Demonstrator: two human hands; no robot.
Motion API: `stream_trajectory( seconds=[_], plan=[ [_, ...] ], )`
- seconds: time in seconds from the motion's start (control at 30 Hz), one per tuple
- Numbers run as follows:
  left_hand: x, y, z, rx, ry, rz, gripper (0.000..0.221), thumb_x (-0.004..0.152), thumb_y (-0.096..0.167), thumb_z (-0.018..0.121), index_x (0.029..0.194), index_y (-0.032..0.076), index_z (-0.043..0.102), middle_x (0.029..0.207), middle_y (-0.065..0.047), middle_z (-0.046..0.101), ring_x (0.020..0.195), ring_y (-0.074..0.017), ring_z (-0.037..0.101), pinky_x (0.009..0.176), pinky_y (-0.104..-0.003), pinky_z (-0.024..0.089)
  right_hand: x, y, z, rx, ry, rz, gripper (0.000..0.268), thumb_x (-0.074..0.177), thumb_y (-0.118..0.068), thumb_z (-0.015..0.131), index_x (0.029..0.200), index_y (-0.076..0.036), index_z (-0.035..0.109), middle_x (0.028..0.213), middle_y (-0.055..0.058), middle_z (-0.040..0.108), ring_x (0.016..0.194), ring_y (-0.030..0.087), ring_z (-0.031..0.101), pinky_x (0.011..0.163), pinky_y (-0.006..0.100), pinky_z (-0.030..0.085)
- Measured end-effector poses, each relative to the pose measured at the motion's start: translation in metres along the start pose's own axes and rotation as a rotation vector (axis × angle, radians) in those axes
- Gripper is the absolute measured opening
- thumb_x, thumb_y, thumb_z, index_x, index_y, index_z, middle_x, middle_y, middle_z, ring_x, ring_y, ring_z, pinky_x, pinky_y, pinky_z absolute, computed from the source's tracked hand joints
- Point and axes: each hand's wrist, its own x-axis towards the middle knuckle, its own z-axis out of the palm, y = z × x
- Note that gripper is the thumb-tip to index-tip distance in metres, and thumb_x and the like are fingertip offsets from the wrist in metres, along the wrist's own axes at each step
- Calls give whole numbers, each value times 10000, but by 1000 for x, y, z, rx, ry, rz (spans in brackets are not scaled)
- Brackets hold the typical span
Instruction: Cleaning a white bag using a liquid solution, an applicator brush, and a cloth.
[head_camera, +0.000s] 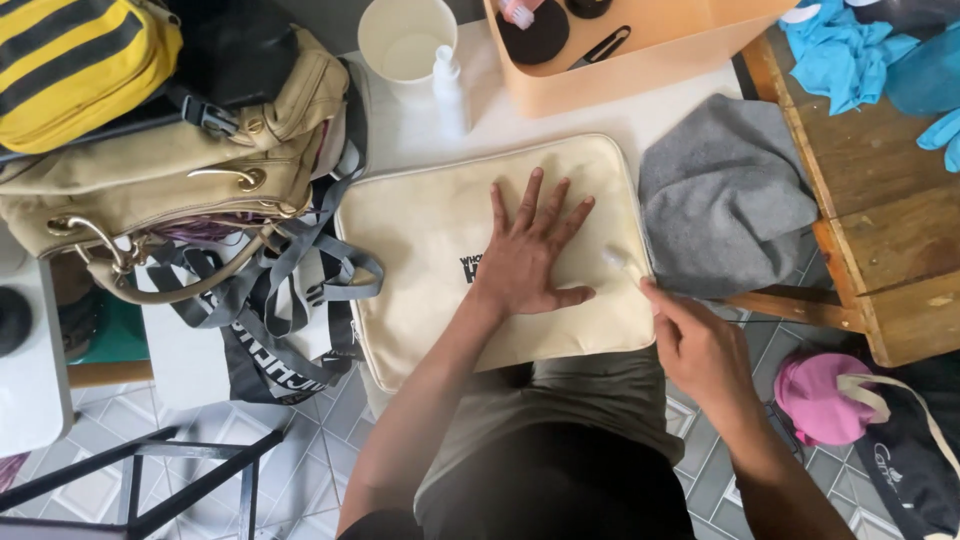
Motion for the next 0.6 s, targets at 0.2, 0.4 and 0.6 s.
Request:
stream_trajectory(
  seconds=[0.2, 0.4, 0.6],
  plan=[
    [-68, -65, 18, -128, 564, -2, 678, 807, 598, 706, 1404, 287, 625, 1431, 8, 626, 1413, -266, 495, 1155, -566, 362, 11, -7, -7, -31, -11, 16, 391, 1005, -219, 575, 1360, -278, 726, 1044, 111, 775, 945, 309, 734, 731, 441, 592],
    [-181, -134, 19, 472, 627, -380, 164, 876, 283, 775, 1036, 317, 767, 1156, 47, 753, 1320, -236, 587, 1116, -607, 334, 16, -15, -17, 18, 5, 29, 336, 1036, -190, 595, 1327, -223, 759, 1065, 128, 782, 960, 338, 734, 773, 458, 596],
    [-236, -153, 30, 366, 711, -550, 73, 959, 239, 794, 1019, 207, 821, 1327, -45, 738, 1398, -322, 525, 1107, -527, 354, 19, -21, -13, 80, -4, -47, 335, 1053, -139, 600, 1340, -185, 767, 1109, 117, 776, 986, 327, 726, 805, 427, 588]
  ],
)
